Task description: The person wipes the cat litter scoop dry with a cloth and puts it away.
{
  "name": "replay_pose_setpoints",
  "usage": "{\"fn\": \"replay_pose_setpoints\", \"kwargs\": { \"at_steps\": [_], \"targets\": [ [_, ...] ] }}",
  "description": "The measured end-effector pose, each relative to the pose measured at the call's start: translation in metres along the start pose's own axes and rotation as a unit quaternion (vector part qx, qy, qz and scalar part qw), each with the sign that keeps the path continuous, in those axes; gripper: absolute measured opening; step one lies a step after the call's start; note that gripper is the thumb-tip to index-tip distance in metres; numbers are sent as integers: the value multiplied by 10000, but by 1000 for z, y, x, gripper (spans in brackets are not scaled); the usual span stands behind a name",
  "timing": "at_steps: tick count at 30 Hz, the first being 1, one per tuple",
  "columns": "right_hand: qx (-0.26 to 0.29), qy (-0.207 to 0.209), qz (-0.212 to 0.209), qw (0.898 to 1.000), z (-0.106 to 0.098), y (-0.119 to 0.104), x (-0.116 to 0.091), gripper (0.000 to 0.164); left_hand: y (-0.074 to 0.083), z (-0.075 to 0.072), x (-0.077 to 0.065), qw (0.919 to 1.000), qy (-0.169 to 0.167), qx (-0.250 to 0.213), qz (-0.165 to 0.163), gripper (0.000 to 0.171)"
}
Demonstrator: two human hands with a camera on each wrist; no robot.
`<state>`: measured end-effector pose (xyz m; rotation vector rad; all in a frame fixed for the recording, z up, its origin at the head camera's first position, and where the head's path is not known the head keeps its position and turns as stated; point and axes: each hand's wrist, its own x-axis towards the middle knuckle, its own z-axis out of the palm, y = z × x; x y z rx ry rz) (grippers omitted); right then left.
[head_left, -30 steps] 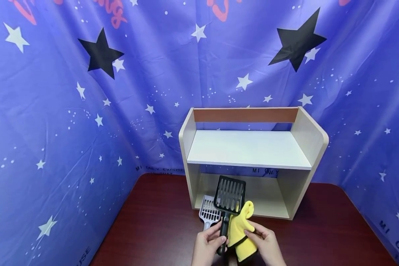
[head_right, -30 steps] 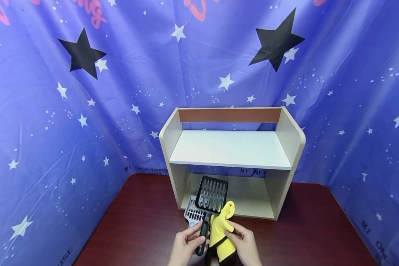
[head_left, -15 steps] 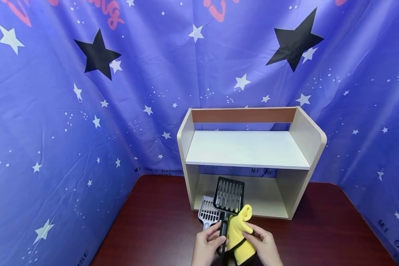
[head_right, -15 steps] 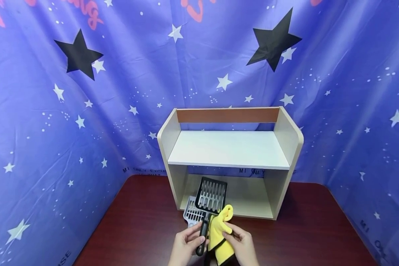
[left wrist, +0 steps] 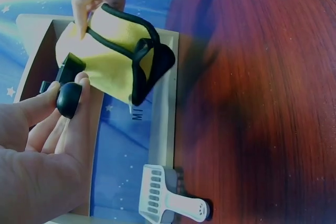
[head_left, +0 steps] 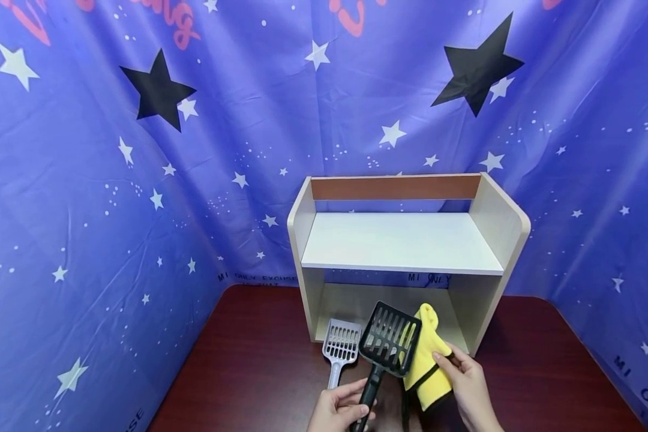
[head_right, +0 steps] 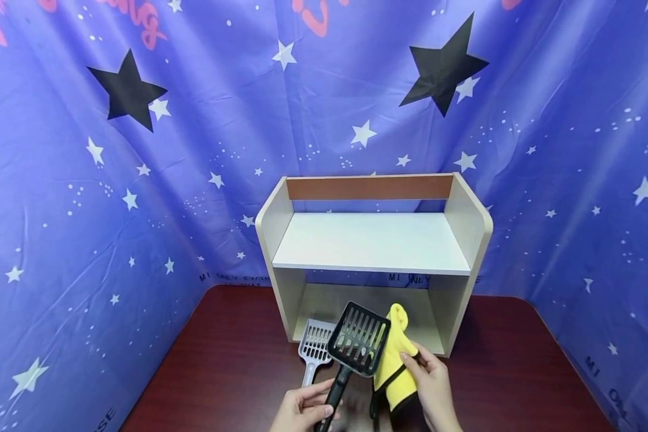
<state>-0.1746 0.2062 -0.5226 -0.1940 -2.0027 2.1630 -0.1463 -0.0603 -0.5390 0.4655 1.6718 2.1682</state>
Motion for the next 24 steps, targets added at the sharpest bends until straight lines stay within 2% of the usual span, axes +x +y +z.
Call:
{"fn": "replay_pose_setpoints", "kwargs": {
  "at_steps": [2, 5, 10, 14, 19, 24],
  "targets": [
    [48, -41, 37, 10000, -1, -1, 1, 22, -1, -1, 0, 9999, -121, 68, 64, 58],
    [14, -79, 178, 9998, 0, 0, 1, 26, -3, -1, 0, 9998, -122, 142, 118, 57],
    [-78, -71, 124, 9999, 6, 4, -3, 30, -1, 6, 2, 9995, 305, 12, -6, 53],
    [-86, -128, -226, 9996, 12, 8, -10, 28, 5, 11, 5, 9978, 663, -37, -69, 52],
    [-37, -234, -656, 9976, 15, 12, -17, 28, 8, 14, 8, 9960, 890, 1, -101, 51],
    [-651, -126, -529, 9964, 19, 8, -19, 27, 9, 16, 8, 9938, 1102, 49, -168, 49]
  ]
}}
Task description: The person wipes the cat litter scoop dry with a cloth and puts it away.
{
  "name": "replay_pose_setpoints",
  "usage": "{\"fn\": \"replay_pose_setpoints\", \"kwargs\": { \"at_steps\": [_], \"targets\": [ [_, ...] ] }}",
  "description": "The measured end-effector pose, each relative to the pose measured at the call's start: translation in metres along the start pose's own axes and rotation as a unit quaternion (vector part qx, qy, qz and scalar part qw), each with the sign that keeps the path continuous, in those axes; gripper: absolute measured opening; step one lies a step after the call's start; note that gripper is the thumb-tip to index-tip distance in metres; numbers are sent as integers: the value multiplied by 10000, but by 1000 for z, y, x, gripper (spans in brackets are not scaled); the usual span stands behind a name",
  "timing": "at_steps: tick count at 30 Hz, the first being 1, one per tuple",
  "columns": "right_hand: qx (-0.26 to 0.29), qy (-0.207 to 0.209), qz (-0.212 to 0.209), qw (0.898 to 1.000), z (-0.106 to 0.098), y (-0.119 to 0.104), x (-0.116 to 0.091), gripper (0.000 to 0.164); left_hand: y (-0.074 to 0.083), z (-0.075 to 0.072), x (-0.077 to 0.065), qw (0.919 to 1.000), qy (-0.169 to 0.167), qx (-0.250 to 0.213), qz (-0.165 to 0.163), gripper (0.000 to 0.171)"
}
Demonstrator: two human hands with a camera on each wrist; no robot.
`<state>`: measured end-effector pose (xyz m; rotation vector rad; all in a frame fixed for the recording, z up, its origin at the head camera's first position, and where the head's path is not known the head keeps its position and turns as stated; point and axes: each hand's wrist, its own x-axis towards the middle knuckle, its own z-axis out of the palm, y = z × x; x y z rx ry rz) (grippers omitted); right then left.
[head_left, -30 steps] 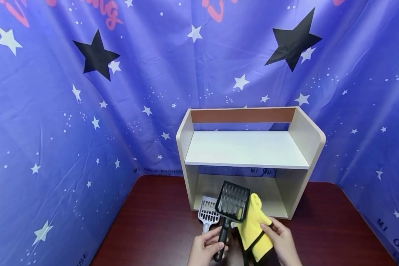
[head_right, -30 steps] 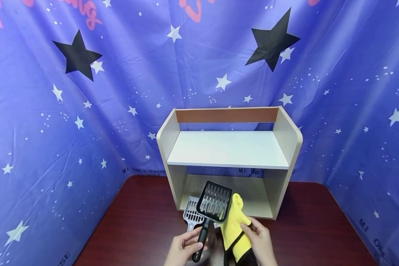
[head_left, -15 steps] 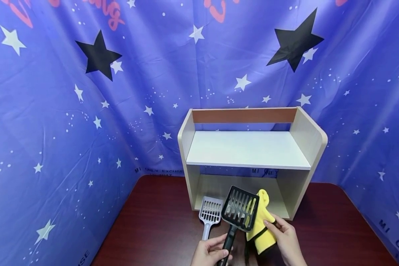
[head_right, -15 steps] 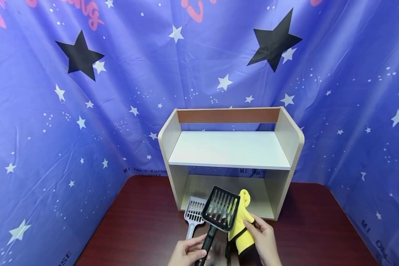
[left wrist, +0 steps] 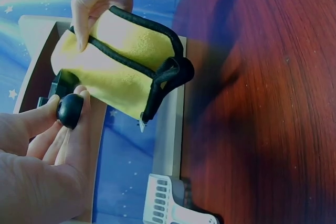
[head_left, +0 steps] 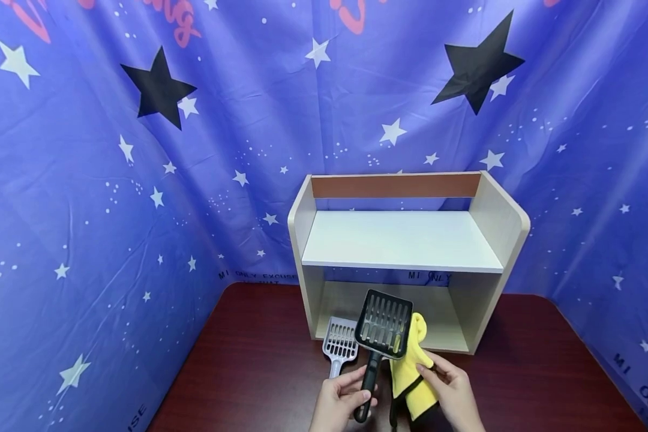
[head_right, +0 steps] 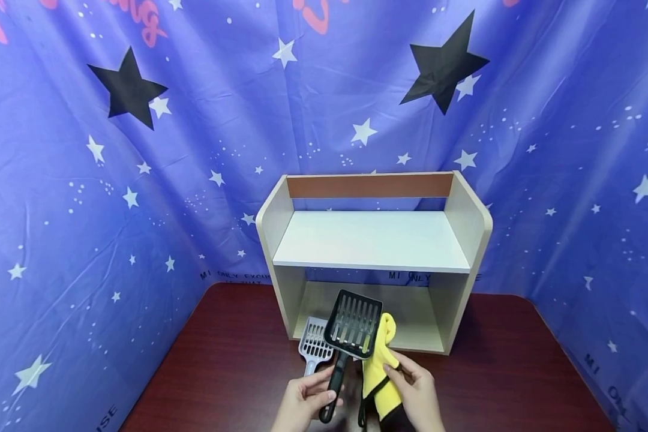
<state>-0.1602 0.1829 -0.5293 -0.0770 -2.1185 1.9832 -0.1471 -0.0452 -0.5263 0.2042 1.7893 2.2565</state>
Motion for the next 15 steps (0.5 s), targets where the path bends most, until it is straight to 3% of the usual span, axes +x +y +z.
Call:
{"fn": "replay_pose_setpoints", "kwargs": {
  "at_steps": [4, 8, 15],
  "targets": [
    [-479, 17, 232, 9986, 2, -4, -2, 34, -1, 1, 0, 9999, 134, 33, -72, 49],
    [-580, 19, 242, 9980, 4, -3, -6, 36, -3, 3, 1, 9995, 270, -8, -158, 49],
    [-633, 67, -387, 9972, 7, 0, -5, 32, -2, 8, 5, 9992, 376, -93, -86, 50]
  ]
}}
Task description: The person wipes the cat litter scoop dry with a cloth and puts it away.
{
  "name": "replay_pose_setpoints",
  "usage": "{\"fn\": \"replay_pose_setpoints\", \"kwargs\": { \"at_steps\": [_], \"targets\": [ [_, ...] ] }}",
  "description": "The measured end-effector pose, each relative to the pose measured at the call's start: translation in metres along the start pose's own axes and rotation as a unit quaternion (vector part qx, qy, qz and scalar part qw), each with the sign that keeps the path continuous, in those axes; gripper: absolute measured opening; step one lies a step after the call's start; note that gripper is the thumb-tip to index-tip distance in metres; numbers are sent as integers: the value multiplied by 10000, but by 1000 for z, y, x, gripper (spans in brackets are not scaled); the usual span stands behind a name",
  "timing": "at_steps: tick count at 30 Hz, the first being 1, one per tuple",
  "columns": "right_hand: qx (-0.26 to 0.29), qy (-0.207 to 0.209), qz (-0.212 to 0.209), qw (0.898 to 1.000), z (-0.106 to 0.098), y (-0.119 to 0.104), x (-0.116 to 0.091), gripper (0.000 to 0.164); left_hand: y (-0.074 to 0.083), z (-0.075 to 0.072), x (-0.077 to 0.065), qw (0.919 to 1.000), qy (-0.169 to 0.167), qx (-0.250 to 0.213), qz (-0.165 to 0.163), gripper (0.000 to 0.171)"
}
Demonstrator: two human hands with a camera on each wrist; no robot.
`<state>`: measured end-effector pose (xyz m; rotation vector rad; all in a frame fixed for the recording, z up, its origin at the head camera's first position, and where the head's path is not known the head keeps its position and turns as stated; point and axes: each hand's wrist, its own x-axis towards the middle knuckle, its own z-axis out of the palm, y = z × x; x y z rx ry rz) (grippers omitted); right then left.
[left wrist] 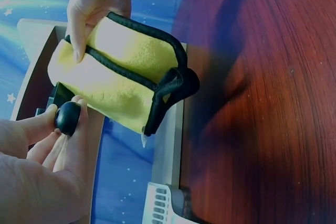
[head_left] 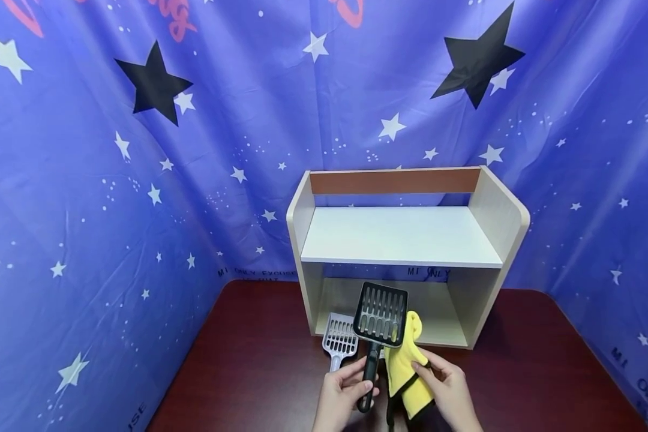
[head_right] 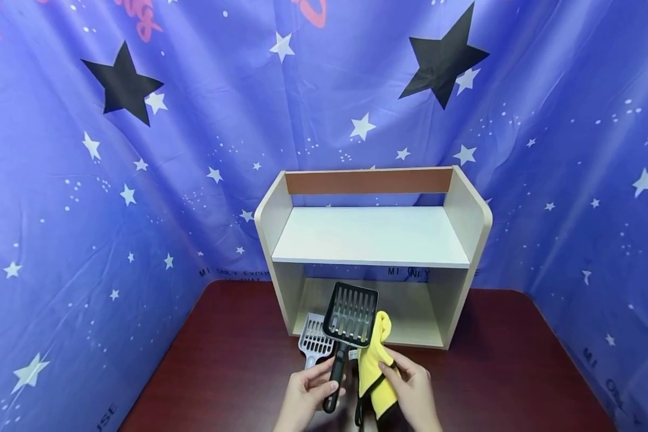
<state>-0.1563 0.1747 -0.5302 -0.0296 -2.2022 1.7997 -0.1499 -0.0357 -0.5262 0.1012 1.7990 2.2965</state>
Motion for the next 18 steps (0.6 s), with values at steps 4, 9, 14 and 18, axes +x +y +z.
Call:
{"fn": "replay_pose_setpoints", "kwargs": {
  "at_steps": [4, 9, 14, 18],
  "targets": [
    [-166, 13, -303, 9994, 7, -2, -1, 28, 2, 3, 2, 10000, 28, 0, 69, 49],
    [-300, -58, -324, 9990, 19, -7, -7, 25, 2, 9, 3, 9998, 21, -4, 207, 48],
    [-263, -88, 6, 9996, 22, -8, -6, 26, 1, 7, 3, 9996, 72, -31, 261, 48],
    [-380, -133, -235, 9989, 15, -6, -5, 23, 1, 0, 3, 9997, 7, -191, 180, 50]
  ]
}}
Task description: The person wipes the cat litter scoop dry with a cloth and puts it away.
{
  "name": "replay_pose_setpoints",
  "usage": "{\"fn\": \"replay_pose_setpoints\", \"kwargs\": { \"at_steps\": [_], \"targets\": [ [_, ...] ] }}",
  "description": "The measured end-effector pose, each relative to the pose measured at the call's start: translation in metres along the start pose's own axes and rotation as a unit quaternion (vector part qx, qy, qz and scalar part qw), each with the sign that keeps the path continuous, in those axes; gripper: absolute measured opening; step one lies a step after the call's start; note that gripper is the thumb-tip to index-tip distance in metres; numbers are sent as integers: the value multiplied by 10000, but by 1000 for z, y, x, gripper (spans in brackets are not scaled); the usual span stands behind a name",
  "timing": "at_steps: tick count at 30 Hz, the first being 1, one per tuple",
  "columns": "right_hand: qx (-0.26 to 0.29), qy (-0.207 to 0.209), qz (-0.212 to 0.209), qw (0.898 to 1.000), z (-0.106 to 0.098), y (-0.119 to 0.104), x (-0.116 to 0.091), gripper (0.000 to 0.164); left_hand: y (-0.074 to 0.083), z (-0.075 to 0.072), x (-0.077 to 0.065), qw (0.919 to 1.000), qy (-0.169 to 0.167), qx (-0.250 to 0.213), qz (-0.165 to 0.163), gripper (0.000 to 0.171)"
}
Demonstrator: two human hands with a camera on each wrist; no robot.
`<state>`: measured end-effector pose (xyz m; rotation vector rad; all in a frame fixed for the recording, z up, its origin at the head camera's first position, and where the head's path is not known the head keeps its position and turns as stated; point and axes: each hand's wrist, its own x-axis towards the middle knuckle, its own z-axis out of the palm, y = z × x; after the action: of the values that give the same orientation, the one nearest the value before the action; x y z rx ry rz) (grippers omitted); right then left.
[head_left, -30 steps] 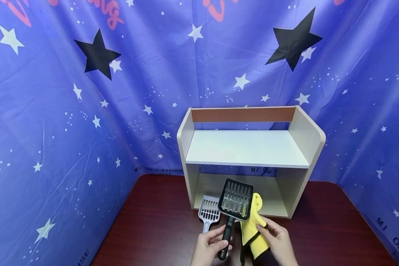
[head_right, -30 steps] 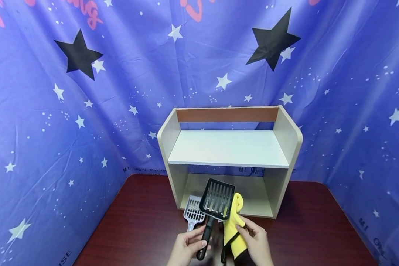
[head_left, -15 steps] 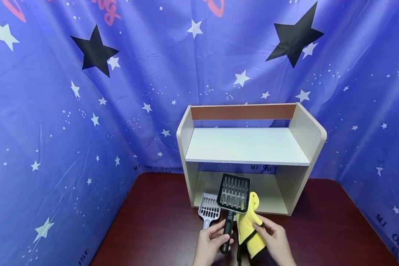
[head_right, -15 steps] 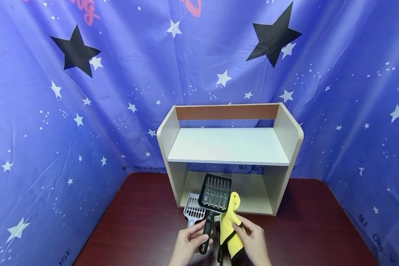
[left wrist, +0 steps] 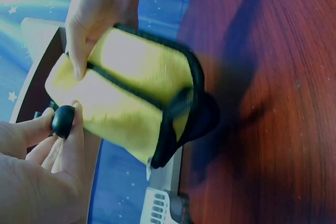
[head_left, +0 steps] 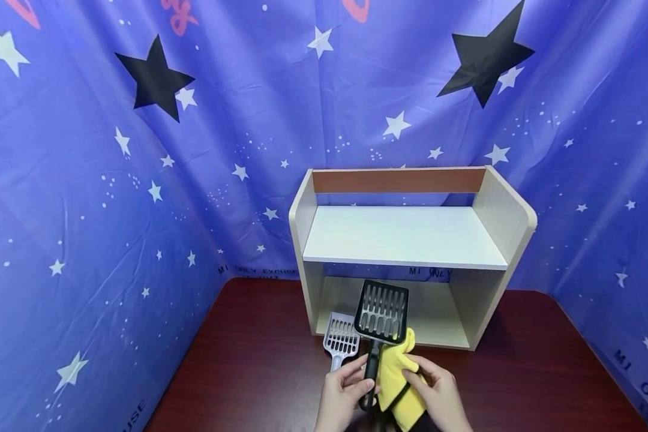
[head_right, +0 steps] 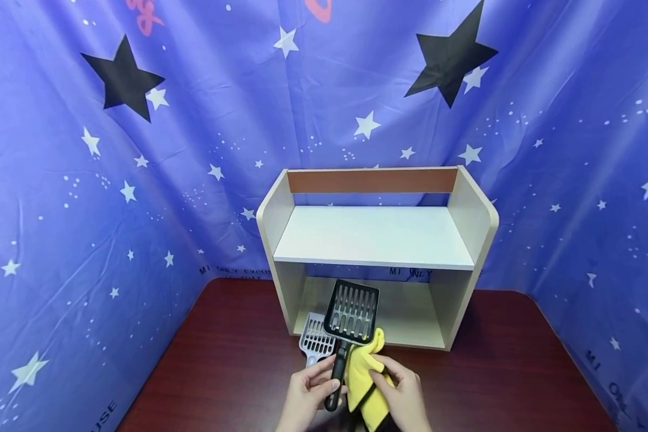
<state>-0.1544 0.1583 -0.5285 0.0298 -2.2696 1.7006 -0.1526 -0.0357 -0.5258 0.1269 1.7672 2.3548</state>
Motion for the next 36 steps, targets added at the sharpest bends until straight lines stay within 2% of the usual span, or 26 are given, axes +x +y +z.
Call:
{"fn": "replay_pose_setpoints", "kwargs": {
  "at_steps": [4, 8, 12, 16, 19, 22, 29, 36],
  "targets": [
    [-52, 125, -218, 9997, -14, 3, 3, 21, 1, -6, -4, 9999, -106, 1, -41, 52],
    [-7, 288, 23, 9996, -29, -1, 15, 24, 3, -11, -8, 9996, -236, 137, 8, 52],
    [41, 459, 253, 9986, -39, -7, 29, 28, 0, -14, -14, 9982, -597, 114, -1, 54],
    [-7, 537, 220, 9983, -45, -11, 38, 27, -4, -16, -19, 9947, -1023, 7, -19, 54],
    [-63, 548, 154, 9984, -46, -13, 38, 25, -5, -15, -20, 9936, -1133, 6, -2, 54],
    [-41, 498, 5, 9987, -45, -13, 33, 24, -5, -13, -20, 9943, -1064, 35, 10, 55],
    [-78, 241, -374, 9990, -38, -7, 23, 25, -2, -8, -14, 9977, -676, 6, 6, 53],
    [-374, 70, -928, 9950, -38, -5, 13, 22, 4, -5, -10, 9986, -531, 62, -1, 51]
  ]
}}
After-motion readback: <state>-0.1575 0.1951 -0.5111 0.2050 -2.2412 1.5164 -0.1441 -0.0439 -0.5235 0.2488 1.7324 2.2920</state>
